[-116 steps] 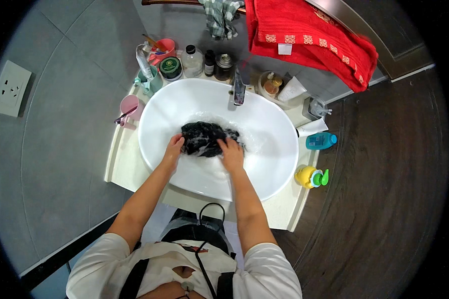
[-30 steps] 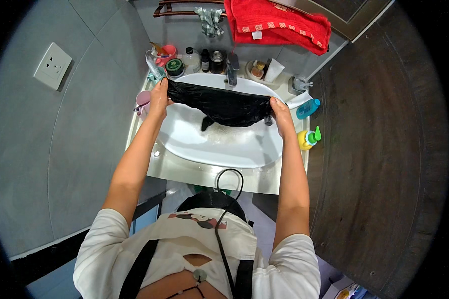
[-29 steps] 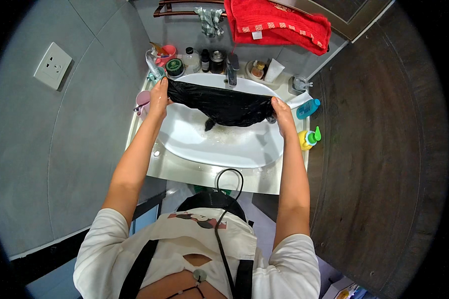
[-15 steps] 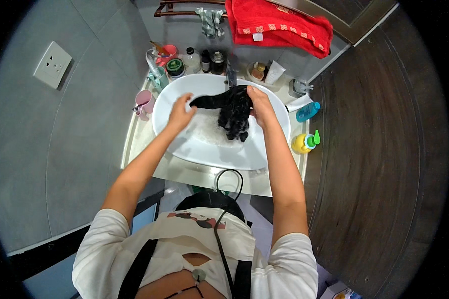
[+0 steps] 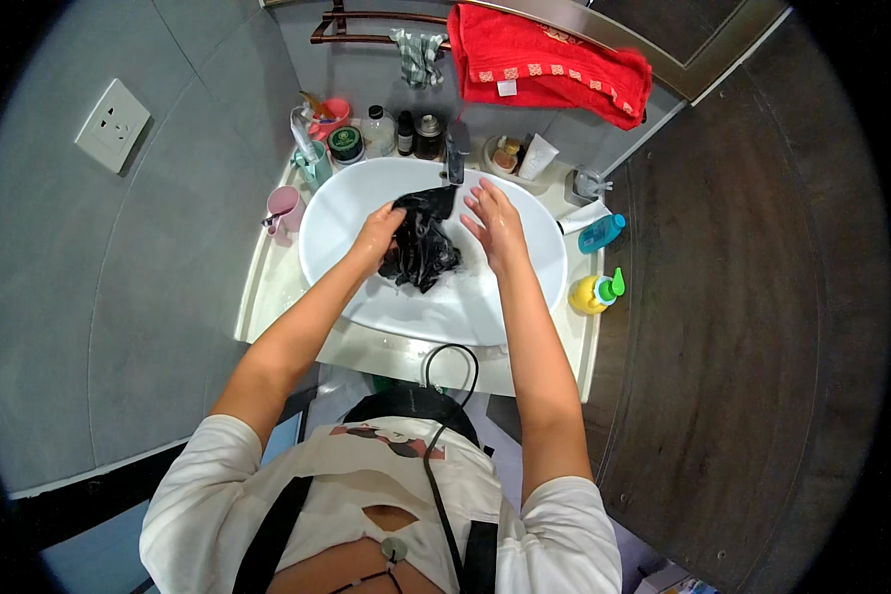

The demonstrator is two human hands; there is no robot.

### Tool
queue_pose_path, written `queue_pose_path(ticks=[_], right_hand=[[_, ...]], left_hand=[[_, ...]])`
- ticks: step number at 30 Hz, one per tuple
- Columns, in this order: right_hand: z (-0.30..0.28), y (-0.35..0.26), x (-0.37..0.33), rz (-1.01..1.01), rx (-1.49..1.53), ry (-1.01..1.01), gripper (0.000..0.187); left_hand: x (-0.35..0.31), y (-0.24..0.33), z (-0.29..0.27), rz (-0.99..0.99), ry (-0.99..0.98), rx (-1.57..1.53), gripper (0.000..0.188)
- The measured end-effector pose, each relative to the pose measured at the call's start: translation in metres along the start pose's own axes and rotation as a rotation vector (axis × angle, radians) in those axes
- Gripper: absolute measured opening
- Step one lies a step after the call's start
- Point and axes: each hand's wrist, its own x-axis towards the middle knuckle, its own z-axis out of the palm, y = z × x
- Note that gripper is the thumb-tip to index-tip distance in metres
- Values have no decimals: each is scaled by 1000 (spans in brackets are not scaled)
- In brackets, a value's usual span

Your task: The person washes clothes in a sink by hand, scrubbing a checkered garment and a black piece of clothing in soapy water, turning them over and rubbing the fabric together, before wringing them out.

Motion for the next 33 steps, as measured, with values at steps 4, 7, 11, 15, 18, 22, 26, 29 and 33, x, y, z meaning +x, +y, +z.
queue_pose_path(ticks=[4, 7, 11, 15, 18, 22, 26, 29, 33], right_hand=[[-18, 36, -12, 88, -308, -40, 36], [-17, 65, -18, 23, -510, -254, 40], [14, 85, -26, -122, -602, -236, 38], [-3, 86, -2, -80, -530, -162, 24], [-12, 58, 1, -54, -331, -42, 20], [-12, 15, -7, -157, -210, 73, 22], [-13, -9, -15, -249, -257, 114, 27], [-21, -16, -17, -255, -287, 92, 26], [-26, -20, -18, -296, -249, 21, 23]], left_hand=[[-4, 20, -6, -52, -44, -311, 26], [-1, 20, -8, -71, -147, -536, 33], [-7, 24, -7, -106, -226, -636, 37], [-11, 30, -9, -67, -107, -477, 35], [-15, 35, -28, 48, 101, -113, 37], [-12, 34, -57, 218, 187, 204, 33], [-12, 41, -61, 304, 177, 331, 29], [-18, 52, -50, 248, 112, 192, 25], [-21, 57, -43, 112, 80, 96, 20]])
